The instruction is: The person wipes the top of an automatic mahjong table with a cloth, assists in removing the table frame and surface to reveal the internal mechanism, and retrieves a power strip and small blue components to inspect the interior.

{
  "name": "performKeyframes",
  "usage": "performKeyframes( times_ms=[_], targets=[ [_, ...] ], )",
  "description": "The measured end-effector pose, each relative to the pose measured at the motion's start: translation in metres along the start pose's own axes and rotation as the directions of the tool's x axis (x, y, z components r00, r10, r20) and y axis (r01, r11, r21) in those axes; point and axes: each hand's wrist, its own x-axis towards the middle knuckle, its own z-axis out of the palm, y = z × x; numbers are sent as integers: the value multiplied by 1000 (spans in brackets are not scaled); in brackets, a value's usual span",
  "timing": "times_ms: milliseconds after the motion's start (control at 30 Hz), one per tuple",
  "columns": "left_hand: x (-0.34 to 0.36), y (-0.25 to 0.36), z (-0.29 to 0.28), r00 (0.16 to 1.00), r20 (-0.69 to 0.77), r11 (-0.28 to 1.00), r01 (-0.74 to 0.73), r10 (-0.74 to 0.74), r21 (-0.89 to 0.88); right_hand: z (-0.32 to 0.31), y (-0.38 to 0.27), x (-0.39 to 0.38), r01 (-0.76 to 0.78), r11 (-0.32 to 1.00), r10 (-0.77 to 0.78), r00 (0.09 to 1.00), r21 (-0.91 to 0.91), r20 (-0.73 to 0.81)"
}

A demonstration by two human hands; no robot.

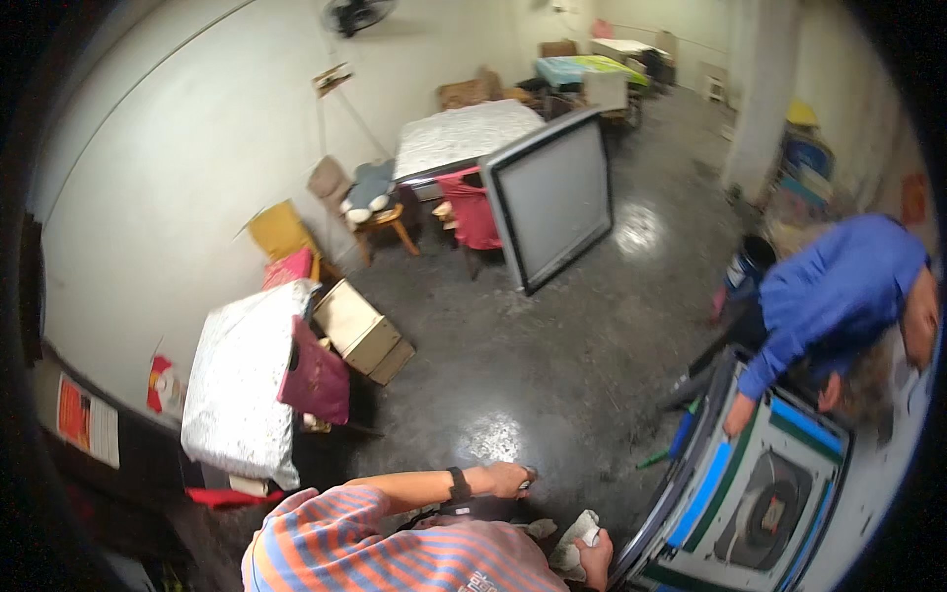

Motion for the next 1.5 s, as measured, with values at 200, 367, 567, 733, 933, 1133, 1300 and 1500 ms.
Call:
performKeyframes(
  times_ms=[200,367,567,733,933,1133,1300,1500],
  targets=[
    [-43,-59,-11,975,-168,966,104,-146,-237,17,-124,91,335,939,-329,941,-82,81],
    [-88,-115,18,835,-428,895,158,-346,-417,94,-255,132,542,836,-525,746,86,410],
    [-177,-145,52,492,-513,644,133,-703,-754,219,-372,108,673,714,-517,324,192,792],
    [-239,-94,142,147,-307,311,5,-940,-951,297,-410,38,733,654,-281,5,188,960],
    [-282,-59,259,20,134,-135,-162,-991,-977,422,-408,-67,645,707,-111,-305,291,946],
    [-345,-65,351,-123,283,-227,-343,-951,-912,607,-432,-176,598,628,-232,-466,498,854],
    [-431,-70,389,-207,425,-324,-388,-881,-863,805,-491,-247,857,270,-366,-329,438,870],
    [-526,-136,443,-228,468,-340,-437,-854,-833,991,-611,-282,824,404,-363,-255,398,896]
  ],
)
